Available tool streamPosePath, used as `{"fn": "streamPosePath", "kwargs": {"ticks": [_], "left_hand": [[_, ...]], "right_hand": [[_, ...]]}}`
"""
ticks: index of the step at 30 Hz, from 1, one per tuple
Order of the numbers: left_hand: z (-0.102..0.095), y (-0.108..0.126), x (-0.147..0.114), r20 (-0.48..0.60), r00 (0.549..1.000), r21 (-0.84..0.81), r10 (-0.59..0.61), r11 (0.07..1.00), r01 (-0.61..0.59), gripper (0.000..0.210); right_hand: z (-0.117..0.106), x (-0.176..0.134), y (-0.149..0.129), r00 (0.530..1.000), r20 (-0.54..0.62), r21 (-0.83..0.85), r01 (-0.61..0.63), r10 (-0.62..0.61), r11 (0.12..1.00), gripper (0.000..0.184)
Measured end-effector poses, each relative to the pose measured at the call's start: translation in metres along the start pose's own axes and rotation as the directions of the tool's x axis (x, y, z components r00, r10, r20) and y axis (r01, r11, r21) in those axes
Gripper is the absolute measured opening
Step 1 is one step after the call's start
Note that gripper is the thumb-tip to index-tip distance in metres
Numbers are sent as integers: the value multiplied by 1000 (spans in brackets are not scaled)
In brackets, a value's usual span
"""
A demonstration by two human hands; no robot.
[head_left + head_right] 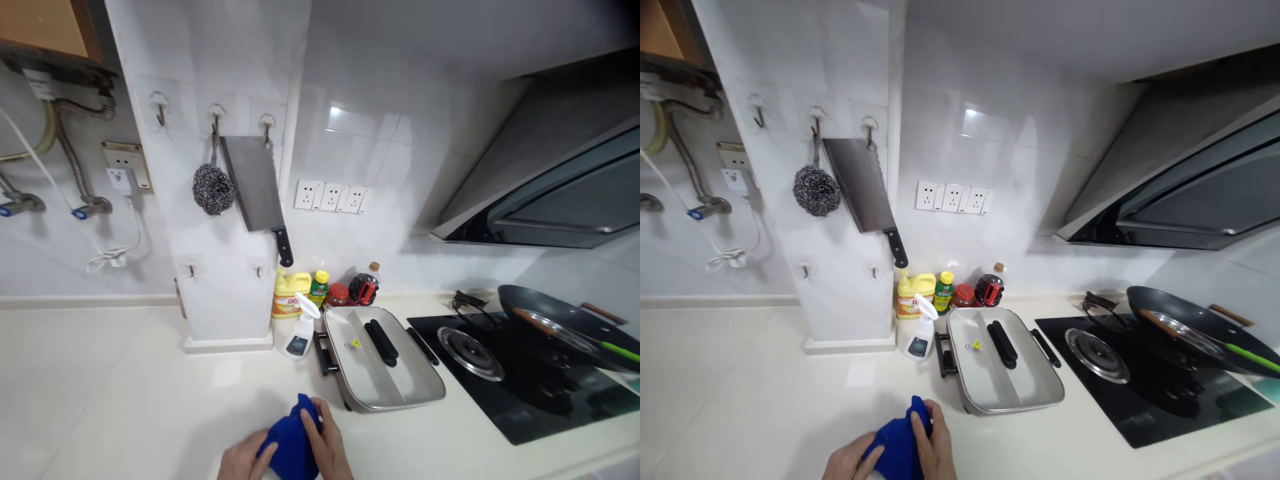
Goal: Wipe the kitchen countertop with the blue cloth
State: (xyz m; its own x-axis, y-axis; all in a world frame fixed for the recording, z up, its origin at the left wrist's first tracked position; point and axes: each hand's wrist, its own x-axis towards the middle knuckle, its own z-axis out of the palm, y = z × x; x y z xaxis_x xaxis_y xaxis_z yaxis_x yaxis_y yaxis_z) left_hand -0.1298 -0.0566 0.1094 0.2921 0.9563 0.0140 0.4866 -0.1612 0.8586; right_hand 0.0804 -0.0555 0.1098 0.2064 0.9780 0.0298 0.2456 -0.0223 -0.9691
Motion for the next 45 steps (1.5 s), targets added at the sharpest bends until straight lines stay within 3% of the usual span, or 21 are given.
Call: {"fn": "streamPosePath", "kwargs": {"ticks": [3, 6, 10, 13, 17, 21, 24, 27, 32, 35, 38, 41, 45], "left_hand": [[-14, 21, 5, -73, 997, 45, -17, 999, 21, 52], [-20, 18, 10, -178, 971, 8, -158, 987, 162, 59], [-27, -29, 0, -218, 910, -85, -352, 936, 341, 65], [-42, -72, -21, -363, 861, 41, -356, 917, 397, 83], [-75, -112, -45, -496, 837, 240, -230, 890, 387, 82], [-101, -136, -51, -600, 791, 409, -119, 804, 432, 82], [-108, -150, -52, -661, 730, 435, -172, 705, 560, 80], [-105, -161, -55, -677, 709, 446, -195, 659, 606, 83], [-96, -168, -56, -695, 711, 492, -105, 652, 577, 82], [-94, -167, -55, -696, 713, 498, -90, 655, 569, 78], [-94, -164, -55, -694, 714, 498, -91, 656, 567, 76], [-95, -160, -55, -695, 715, 506, -80, 652, 565, 73], [-94, -159, -55, -690, 722, 531, -50, 643, 552, 70]], "right_hand": [[-10, -1, 9, 997, -51, 9, -62, 63, 998, 53], [-23, -2, 29, 986, -157, -91, -63, 48, 994, 58], [-42, -9, 68, 973, -163, -440, 78, -165, 895, 56], [-45, -19, 87, 949, -48, -599, 222, -312, 769, 55], [-9, -22, 85, 894, 229, -644, 435, -385, 629, 68], [51, -1, 66, 845, 479, -657, 524, -237, 541, 71], [68, 16, 60, 809, 563, -648, 559, -168, 518, 74], [40, 19, 74, 770, 605, -625, 618, -204, 477, 75], [-45, 4, 128, 835, 458, -765, 545, -306, 344, 73], [-63, 3, 149, 824, 436, -793, 542, -362, 279, 75], [-45, 14, 143, 813, 452, -794, 554, -367, 251, 79], [-7, 36, 117, 794, 523, -753, 601, -310, 267, 74], [47, 74, 79, 717, 656, -639, 694, -237, 331, 70]]}}
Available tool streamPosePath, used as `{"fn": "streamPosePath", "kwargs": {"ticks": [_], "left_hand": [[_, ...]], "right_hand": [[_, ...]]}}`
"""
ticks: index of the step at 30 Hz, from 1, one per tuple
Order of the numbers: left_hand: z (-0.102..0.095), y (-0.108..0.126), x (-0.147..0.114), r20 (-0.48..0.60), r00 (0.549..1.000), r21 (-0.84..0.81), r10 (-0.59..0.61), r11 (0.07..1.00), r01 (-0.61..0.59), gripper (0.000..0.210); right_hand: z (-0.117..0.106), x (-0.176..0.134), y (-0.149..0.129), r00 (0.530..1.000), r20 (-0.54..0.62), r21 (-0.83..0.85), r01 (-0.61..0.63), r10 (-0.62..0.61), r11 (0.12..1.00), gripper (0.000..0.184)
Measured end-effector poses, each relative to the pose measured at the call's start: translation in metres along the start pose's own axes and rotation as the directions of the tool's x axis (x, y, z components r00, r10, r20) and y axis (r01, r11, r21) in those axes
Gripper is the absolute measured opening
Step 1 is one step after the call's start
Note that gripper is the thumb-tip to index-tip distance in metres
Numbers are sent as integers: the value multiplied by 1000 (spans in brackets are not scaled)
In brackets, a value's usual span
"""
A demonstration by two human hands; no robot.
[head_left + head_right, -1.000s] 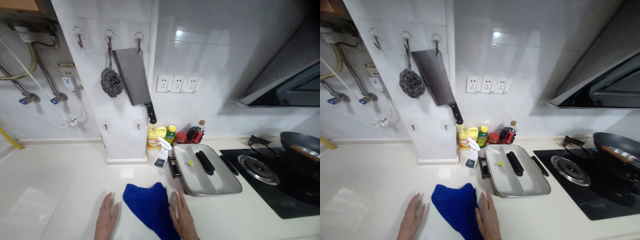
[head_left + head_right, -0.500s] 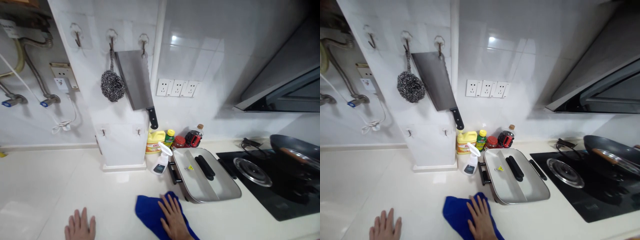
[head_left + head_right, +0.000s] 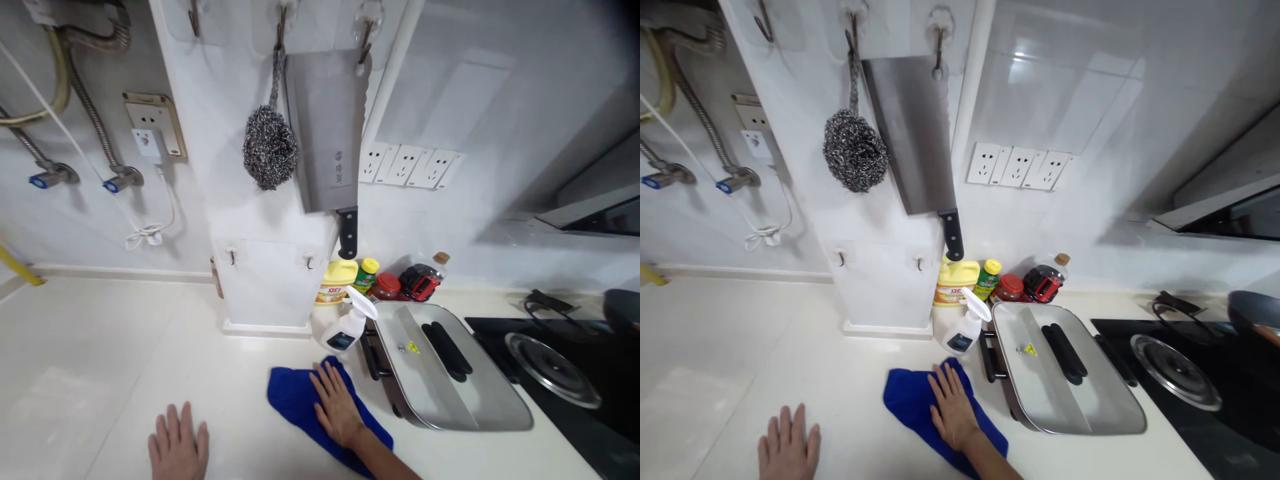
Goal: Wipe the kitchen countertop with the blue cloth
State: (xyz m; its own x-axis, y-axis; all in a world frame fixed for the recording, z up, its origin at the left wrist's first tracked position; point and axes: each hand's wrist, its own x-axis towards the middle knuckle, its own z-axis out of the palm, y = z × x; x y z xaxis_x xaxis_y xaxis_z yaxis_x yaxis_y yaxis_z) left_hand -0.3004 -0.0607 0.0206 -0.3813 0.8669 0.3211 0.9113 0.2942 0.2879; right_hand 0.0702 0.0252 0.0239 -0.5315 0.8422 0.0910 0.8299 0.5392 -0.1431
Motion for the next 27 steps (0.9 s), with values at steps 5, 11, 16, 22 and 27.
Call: {"fn": "streamPosePath", "kwargs": {"ticks": [5, 11, 16, 22, 27], "left_hand": [[4, -3, -1, -17, 1000, 18, 3, 1000, -3, 67], [6, -12, -2, 16, 1000, 36, -12, 999, 12, 64], [5, -16, 0, 31, 999, 68, -22, 998, 20, 66], [8, -24, 5, 84, 994, 77, -66, 995, 60, 68], [7, -25, 9, 71, 995, 95, -67, 994, 60, 67]], "right_hand": [[-2, 81, -27, 982, 110, 130, 138, -153, 982, 71], [-5, 144, -76, 955, 143, 228, 226, -262, 947, 73], [-17, 159, -105, 955, 134, 325, 210, -265, 922, 70], [-19, 120, -111, 967, 108, 406, 170, -232, 898, 68], [-7, 51, -90, 965, 57, 451, 203, -256, 869, 66]]}}
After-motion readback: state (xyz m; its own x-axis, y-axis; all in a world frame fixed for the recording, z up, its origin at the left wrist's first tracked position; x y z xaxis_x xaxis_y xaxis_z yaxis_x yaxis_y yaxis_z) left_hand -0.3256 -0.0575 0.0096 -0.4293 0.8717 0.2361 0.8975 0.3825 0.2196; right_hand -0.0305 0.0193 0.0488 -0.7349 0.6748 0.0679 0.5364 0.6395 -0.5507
